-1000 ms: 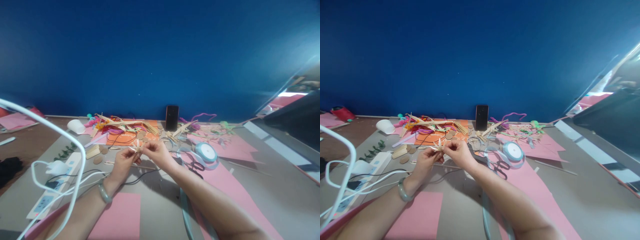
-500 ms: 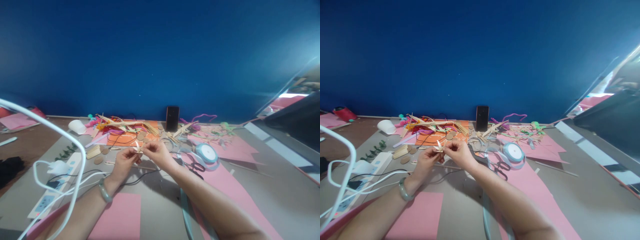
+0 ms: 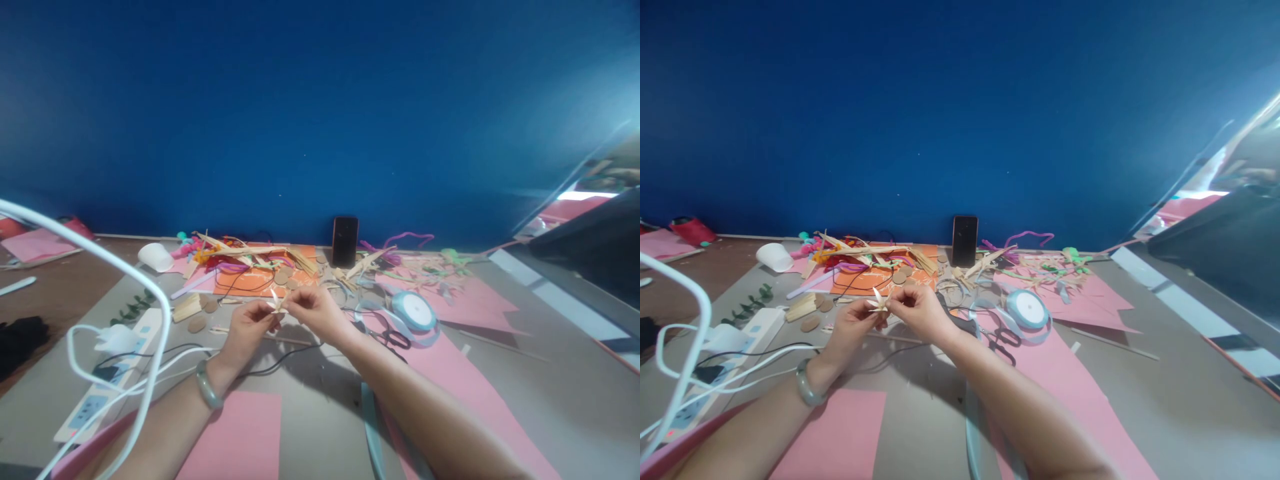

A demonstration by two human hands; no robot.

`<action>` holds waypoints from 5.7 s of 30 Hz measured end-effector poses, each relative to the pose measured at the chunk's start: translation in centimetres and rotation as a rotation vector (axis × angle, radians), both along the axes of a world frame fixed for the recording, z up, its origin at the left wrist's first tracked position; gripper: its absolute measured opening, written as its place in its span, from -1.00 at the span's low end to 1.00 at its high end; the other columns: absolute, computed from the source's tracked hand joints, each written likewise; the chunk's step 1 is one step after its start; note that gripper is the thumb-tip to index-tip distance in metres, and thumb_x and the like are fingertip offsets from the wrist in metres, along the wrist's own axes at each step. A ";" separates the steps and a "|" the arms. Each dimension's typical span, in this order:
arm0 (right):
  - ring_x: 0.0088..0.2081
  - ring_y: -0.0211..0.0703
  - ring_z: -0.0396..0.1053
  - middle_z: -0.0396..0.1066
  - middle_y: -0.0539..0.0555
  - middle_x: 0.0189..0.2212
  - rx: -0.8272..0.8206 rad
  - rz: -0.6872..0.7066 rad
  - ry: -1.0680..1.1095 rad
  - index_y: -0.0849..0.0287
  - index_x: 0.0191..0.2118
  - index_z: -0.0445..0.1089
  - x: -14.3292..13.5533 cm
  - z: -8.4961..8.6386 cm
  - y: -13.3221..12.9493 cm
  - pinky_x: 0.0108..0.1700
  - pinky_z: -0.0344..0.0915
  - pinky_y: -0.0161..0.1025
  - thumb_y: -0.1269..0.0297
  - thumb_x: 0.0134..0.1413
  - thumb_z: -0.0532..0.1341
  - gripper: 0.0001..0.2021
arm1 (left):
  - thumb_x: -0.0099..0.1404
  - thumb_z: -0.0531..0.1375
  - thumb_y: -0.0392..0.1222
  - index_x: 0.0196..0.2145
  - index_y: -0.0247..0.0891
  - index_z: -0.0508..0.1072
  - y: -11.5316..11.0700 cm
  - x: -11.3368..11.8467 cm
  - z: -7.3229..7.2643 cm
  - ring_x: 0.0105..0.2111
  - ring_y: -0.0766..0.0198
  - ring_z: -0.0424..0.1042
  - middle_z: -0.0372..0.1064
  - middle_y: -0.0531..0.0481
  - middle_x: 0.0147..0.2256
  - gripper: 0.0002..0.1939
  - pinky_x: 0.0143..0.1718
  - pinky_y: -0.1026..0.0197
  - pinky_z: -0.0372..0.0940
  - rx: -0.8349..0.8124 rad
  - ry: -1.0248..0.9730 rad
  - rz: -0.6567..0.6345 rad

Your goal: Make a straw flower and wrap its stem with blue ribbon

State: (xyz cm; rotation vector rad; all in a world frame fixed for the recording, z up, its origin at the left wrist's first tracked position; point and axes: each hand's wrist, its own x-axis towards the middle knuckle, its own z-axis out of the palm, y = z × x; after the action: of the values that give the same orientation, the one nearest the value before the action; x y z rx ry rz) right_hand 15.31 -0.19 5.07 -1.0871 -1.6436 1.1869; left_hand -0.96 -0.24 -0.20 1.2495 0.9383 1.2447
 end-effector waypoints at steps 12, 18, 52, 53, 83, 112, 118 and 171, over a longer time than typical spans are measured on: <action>-0.30 0.05 0.44 0.48 0.18 -0.39 0.083 0.038 -1.394 0.22 -0.38 0.45 5.4 3.5 0.7 -0.38 0.19 -0.24 0.33 -0.29 0.37 -0.78 | 0.01 0.37 -0.10 -0.48 -0.34 0.46 0.8 -0.5 -0.7 -0.62 0.38 0.32 0.36 0.07 -0.63 -0.75 -0.57 0.33 0.19 -0.064 -0.051 0.064; -0.23 0.04 0.45 0.47 0.20 -0.29 -0.013 0.063 -1.410 0.24 -0.19 0.35 4.6 2.4 0.7 -0.37 0.18 -0.30 0.56 -0.36 0.35 -0.55 | -0.01 0.38 -0.14 -0.49 -0.33 0.44 1.1 -0.8 -0.2 -0.62 0.41 0.32 0.37 0.09 -0.63 -0.76 -0.57 0.35 0.20 -0.065 -0.156 0.103; -0.48 -0.24 0.30 0.43 -0.02 -0.50 0.293 0.140 -0.563 0.14 -0.34 0.44 4.7 6.8 -2.6 -0.42 0.22 -0.33 0.10 0.08 0.23 -0.79 | 0.03 0.37 -0.08 -0.53 -0.32 0.50 0.2 -1.1 0.9 -0.52 0.26 0.43 0.44 -0.03 -0.56 -0.76 -0.42 0.23 0.34 0.131 -0.109 0.102; -0.48 -0.25 0.29 0.43 -0.02 -0.50 0.299 0.154 -0.557 0.13 -0.34 0.45 4.5 6.7 -2.6 -0.42 0.22 -0.33 0.10 0.08 0.23 -0.80 | 0.02 0.37 -0.07 -0.54 -0.32 0.50 0.1 -1.0 1.1 -0.52 0.26 0.43 0.45 -0.04 -0.57 -0.76 -0.43 0.23 0.34 0.137 -0.102 0.109; -0.56 -0.35 0.17 0.30 -0.06 -0.58 0.400 0.139 -0.689 0.16 -0.47 0.24 3.8 5.7 -2.5 -0.51 0.05 -0.38 0.12 0.14 0.17 -0.73 | -0.01 0.38 -0.19 -0.49 -0.33 0.52 -0.1 -1.0 0.3 -0.51 0.30 0.42 0.47 -0.03 -0.51 -0.83 -0.43 0.27 0.34 0.250 -0.090 0.217; -0.58 -0.35 0.11 0.23 -0.07 -0.62 0.475 0.167 -0.666 0.16 -0.52 0.17 3.6 5.8 -2.4 -0.51 0.02 -0.36 0.15 0.16 0.16 -0.70 | 0.13 0.31 -0.17 -0.52 -0.32 0.49 -0.9 -1.3 1.8 -0.49 0.31 0.43 0.44 -0.02 -0.53 -0.83 -0.42 0.31 0.35 0.259 -0.054 0.070; -0.56 -0.34 0.13 0.24 -0.07 -0.60 0.472 0.157 -0.687 0.16 -0.50 0.18 3.7 5.7 -2.4 -0.49 0.02 -0.36 0.15 0.16 0.16 -0.72 | 0.10 0.33 -0.18 -0.51 -0.33 0.49 -0.9 -1.1 1.4 -0.48 0.31 0.44 0.45 -0.01 -0.51 -0.84 -0.41 0.29 0.39 0.181 -0.085 0.069; -0.59 -0.36 0.13 0.25 -0.07 -0.61 0.529 0.187 -0.635 0.18 -0.50 0.22 3.8 5.8 -2.3 -0.51 0.01 -0.38 0.21 0.15 0.17 -0.75 | 0.09 0.33 -0.08 -0.54 -0.34 0.51 -0.2 -1.1 0.4 -0.51 0.24 0.45 0.48 -0.09 -0.56 -0.75 -0.42 0.23 0.38 0.107 -0.094 0.070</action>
State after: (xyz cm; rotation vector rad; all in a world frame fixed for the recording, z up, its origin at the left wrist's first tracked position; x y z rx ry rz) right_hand 19.12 -2.45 10.92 -1.0249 -2.4105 0.4550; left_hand -2.05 -0.42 0.16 1.2390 0.8626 1.4126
